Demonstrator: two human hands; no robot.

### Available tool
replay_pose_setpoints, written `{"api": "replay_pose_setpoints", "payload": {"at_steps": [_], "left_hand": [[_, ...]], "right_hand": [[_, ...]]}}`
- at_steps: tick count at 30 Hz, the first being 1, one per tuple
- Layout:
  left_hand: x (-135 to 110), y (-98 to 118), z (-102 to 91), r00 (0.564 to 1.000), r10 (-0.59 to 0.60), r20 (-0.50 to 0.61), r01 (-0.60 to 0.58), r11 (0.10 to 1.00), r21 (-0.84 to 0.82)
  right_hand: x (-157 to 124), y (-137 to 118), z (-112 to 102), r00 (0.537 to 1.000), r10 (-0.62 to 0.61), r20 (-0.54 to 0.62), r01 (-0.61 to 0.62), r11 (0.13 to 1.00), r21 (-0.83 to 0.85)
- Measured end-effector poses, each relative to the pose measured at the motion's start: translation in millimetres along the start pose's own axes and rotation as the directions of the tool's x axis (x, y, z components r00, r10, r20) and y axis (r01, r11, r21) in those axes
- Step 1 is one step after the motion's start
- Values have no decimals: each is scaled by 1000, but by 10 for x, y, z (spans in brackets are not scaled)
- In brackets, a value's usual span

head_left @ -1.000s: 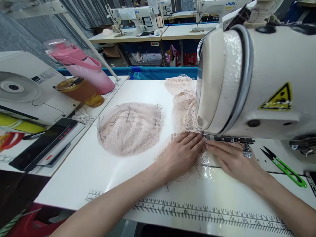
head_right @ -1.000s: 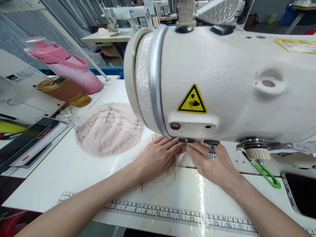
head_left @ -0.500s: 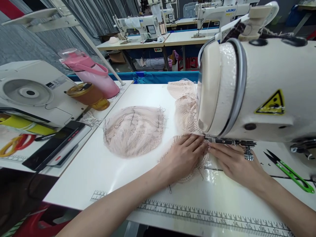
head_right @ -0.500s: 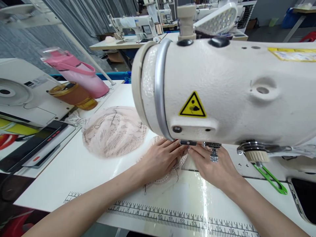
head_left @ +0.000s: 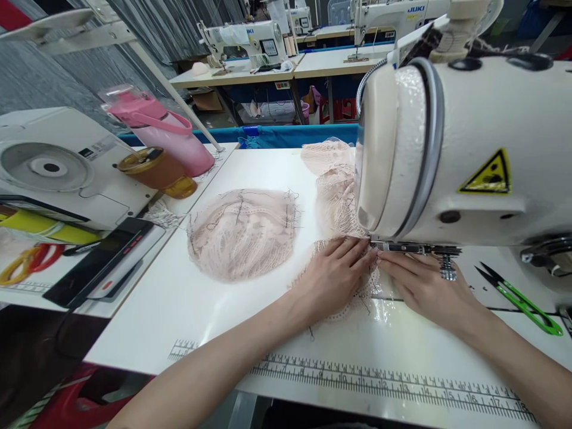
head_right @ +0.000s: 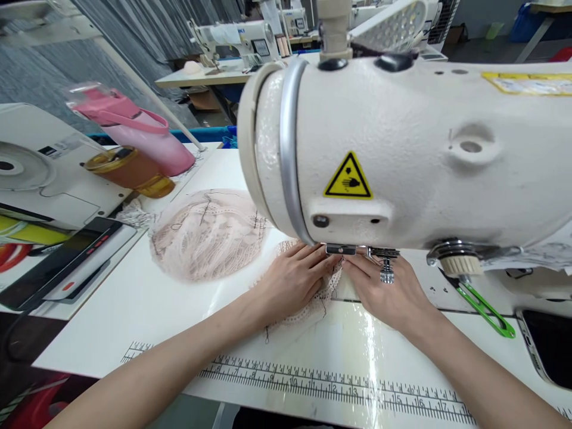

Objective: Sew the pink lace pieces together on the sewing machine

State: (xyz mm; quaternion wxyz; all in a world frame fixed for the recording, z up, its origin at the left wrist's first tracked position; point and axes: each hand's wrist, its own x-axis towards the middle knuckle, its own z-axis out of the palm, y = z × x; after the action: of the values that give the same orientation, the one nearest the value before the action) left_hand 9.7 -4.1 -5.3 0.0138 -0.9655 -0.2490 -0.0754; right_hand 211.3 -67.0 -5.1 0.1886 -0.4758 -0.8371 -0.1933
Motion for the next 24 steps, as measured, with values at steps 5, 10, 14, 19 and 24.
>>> {"api": "replay_pose_setpoints", "payload": {"at_steps": [5,10,14,19,24], "left_hand": [[8,11,12,998,6,-62,-5,1000,14],[-47,21,-196,979,41,-198,-31,998,55],[-316,-66,-389,904,318,-286,-309,948,76],[-770,-56,-350,845,486,-222,-459,873,163],[-811,109,-451,985,-13,-172,-5,995,-103]], "right_hand": [[-24,-11,18,999,3,-38,-5,999,-49],[-48,-25,40,997,6,-75,-7,1000,-20],[-81,9,94,1000,13,2,-13,988,151],[-97,30,129,998,17,66,-35,957,288],[-48,4,54,995,-3,99,-33,934,355]]}}
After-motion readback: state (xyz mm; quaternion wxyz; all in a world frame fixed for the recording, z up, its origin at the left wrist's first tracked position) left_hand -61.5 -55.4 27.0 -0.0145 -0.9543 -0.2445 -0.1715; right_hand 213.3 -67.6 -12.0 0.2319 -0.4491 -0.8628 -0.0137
